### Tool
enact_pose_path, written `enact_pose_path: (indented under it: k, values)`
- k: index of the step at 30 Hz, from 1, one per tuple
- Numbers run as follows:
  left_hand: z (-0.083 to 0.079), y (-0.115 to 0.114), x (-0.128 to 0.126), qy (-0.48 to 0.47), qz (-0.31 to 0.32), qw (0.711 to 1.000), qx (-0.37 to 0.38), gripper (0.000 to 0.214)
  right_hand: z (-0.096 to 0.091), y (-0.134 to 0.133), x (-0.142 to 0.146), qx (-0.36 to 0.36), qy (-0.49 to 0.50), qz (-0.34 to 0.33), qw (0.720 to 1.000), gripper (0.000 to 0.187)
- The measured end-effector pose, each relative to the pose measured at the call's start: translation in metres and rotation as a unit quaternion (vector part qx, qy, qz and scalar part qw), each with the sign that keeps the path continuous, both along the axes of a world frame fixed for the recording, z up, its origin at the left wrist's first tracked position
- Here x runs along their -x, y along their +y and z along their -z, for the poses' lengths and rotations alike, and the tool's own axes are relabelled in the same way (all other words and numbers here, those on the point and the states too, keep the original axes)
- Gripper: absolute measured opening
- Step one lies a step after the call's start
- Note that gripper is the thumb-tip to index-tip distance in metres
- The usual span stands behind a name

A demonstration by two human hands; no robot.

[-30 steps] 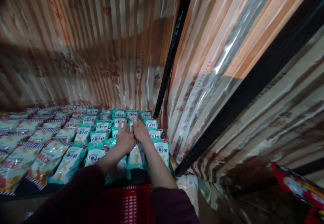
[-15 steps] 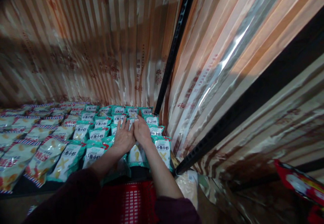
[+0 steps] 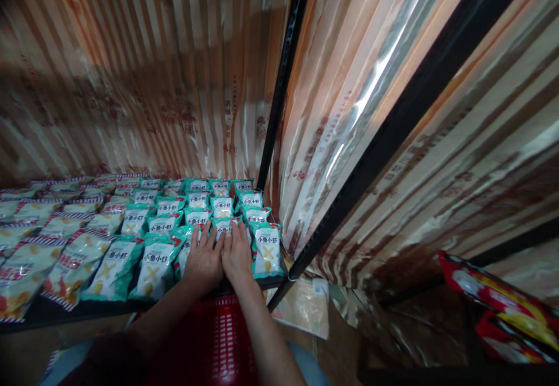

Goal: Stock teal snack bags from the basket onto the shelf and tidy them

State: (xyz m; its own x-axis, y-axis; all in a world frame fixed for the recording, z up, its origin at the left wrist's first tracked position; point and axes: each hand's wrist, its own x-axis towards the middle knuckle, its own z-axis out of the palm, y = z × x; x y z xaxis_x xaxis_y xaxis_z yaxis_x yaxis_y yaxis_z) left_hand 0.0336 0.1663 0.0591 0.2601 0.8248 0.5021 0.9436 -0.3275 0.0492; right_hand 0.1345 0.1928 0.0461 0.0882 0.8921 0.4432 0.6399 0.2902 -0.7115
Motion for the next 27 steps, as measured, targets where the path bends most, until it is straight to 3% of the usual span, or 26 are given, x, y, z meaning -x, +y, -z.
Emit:
enact_pose_path:
  k: [8,12,17,22,27]
  values:
    - [0.003,-0.002,0.001,-0.031,0.005,1.0,-0.004,0.041,-0.013,-0.012,-0.013,-0.059,-0.034,-0.015,0.998,0.043]
    - [0.005,-0.008,-0.011,-0.104,0.027,0.994,-0.018,0.042,-0.026,-0.019,-0.043,-0.097,-0.075,0.068,0.99,0.044]
    - [0.012,-0.016,-0.05,-0.225,0.082,0.971,0.001,0.05,-0.028,-0.011,-0.077,-0.037,-0.039,0.144,0.988,0.052]
    - [0.028,-0.013,-0.082,-0.311,0.095,0.942,0.08,0.055,-0.014,-0.007,-0.081,0.016,0.013,0.124,0.992,0.055]
    - [0.03,-0.004,-0.085,-0.342,0.066,0.929,0.127,0.057,-0.009,-0.006,-0.071,0.007,0.042,0.095,0.995,0.052]
